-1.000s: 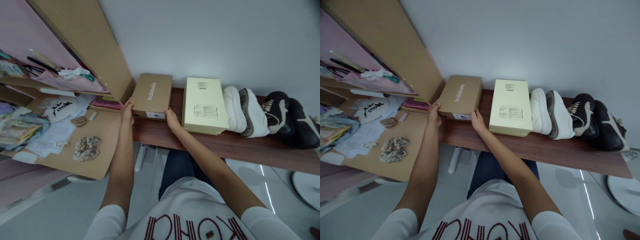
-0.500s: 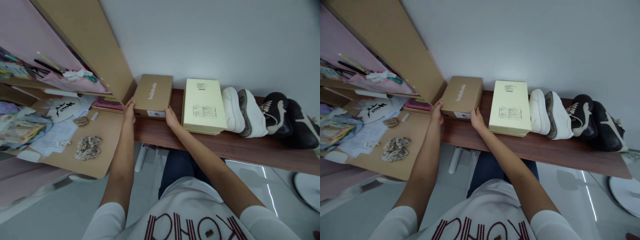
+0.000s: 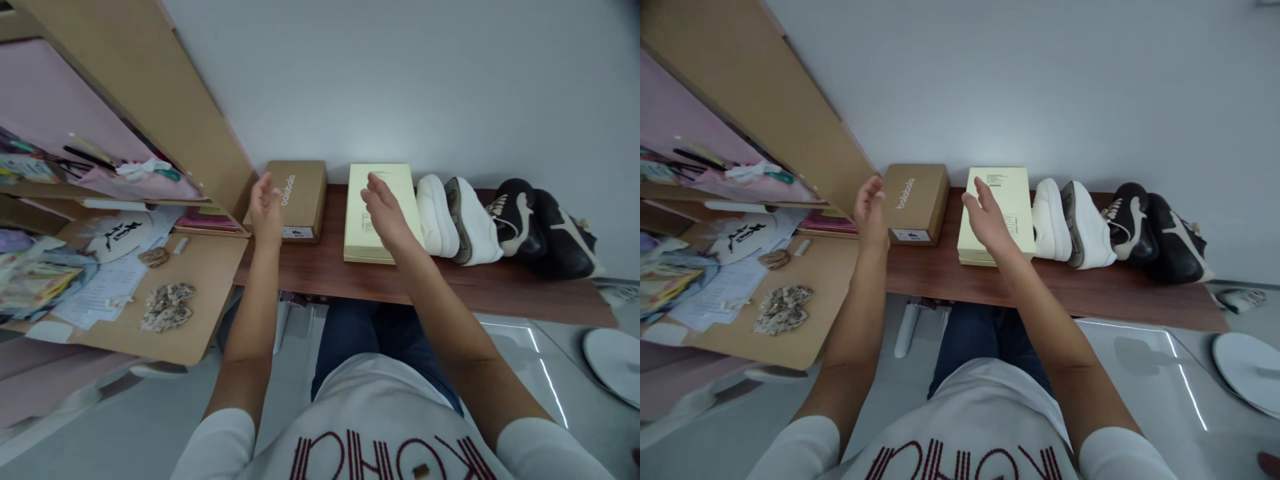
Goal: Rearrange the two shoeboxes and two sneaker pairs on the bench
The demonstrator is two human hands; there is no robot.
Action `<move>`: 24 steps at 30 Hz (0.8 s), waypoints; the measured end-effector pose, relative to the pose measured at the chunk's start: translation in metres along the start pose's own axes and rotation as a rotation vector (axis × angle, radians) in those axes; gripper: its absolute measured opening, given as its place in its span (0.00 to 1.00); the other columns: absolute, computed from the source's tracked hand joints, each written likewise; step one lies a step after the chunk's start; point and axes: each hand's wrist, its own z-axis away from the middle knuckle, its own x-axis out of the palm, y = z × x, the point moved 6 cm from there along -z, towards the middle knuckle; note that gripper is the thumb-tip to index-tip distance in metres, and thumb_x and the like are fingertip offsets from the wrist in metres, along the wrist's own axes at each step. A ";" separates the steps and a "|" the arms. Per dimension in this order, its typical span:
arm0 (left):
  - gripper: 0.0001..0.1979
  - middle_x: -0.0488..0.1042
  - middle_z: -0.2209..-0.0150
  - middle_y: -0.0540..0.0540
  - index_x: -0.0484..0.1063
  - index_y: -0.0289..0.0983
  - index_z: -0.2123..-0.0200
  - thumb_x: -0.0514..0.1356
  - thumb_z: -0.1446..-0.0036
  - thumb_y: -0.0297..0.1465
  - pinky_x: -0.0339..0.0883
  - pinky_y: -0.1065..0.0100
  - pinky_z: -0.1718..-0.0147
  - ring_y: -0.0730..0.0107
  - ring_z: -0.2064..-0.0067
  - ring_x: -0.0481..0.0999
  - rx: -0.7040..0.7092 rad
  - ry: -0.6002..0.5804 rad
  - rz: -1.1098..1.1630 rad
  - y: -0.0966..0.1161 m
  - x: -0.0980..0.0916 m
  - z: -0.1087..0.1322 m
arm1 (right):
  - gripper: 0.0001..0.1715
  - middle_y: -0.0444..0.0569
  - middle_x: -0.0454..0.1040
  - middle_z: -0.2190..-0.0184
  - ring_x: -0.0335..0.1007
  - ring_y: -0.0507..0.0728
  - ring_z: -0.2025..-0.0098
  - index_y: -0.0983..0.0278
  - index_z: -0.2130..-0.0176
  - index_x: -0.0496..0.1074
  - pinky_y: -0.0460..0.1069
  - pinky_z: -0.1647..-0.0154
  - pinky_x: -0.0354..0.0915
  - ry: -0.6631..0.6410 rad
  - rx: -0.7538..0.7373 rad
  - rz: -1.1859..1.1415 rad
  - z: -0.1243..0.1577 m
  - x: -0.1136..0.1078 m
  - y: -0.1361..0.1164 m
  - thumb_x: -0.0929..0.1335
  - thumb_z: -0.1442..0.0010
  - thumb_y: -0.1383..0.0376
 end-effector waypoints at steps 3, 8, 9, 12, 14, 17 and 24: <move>0.21 0.74 0.42 0.43 0.76 0.41 0.49 0.68 0.44 0.43 0.56 0.55 0.32 0.55 0.34 0.67 -0.072 -0.147 0.077 -0.001 0.054 0.028 | 0.41 0.42 0.54 0.27 0.47 0.66 0.25 0.48 0.29 0.53 0.67 0.28 0.50 0.057 0.034 0.034 0.002 -0.038 0.007 0.64 0.36 0.44; 0.23 0.75 0.42 0.42 0.76 0.42 0.49 0.68 0.44 0.46 0.57 0.56 0.33 0.55 0.35 0.69 -0.185 -0.308 0.124 -0.026 0.109 0.070 | 0.41 0.48 0.55 0.27 0.48 0.67 0.26 0.55 0.30 0.56 0.66 0.27 0.49 0.145 0.037 0.137 0.008 -0.083 0.026 0.64 0.37 0.48; 0.23 0.75 0.41 0.41 0.76 0.42 0.48 0.67 0.44 0.46 0.57 0.56 0.34 0.55 0.36 0.69 -0.214 -0.325 0.115 -0.034 0.114 0.076 | 0.40 0.49 0.56 0.28 0.49 0.67 0.26 0.56 0.30 0.57 0.66 0.26 0.48 0.165 0.026 0.168 0.010 -0.090 0.030 0.65 0.37 0.49; 0.23 0.74 0.40 0.41 0.76 0.41 0.47 0.64 0.41 0.47 0.58 0.56 0.34 0.55 0.36 0.70 -0.300 -0.311 0.074 -0.061 0.115 0.092 | 0.40 0.50 0.60 0.30 0.52 0.67 0.27 0.57 0.32 0.60 0.67 0.26 0.47 0.210 0.027 0.238 0.016 -0.104 0.046 0.66 0.39 0.51; 0.23 0.73 0.39 0.41 0.76 0.41 0.48 0.60 0.38 0.48 0.57 0.57 0.34 0.56 0.35 0.69 -0.336 -0.241 0.044 -0.082 0.107 0.097 | 0.41 0.52 0.62 0.31 0.54 0.68 0.28 0.58 0.32 0.61 0.67 0.26 0.47 0.219 0.071 0.253 0.019 -0.108 0.058 0.67 0.41 0.51; 0.23 0.74 0.40 0.40 0.77 0.38 0.50 0.55 0.35 0.48 0.57 0.56 0.34 0.56 0.34 0.68 -0.399 -0.158 -0.002 -0.112 0.092 0.104 | 0.45 0.54 0.60 0.30 0.53 0.68 0.28 0.61 0.31 0.58 0.66 0.26 0.47 0.217 0.142 0.245 0.021 -0.107 0.077 0.68 0.42 0.52; 0.25 0.82 0.50 0.41 0.81 0.37 0.55 0.58 0.39 0.51 0.61 0.53 0.36 0.53 0.41 0.76 -0.507 -0.276 -0.049 -0.135 0.093 0.118 | 0.54 0.52 0.52 0.26 0.45 0.67 0.25 0.60 0.28 0.51 0.66 0.24 0.42 0.219 0.137 0.226 0.019 -0.102 0.099 0.70 0.45 0.48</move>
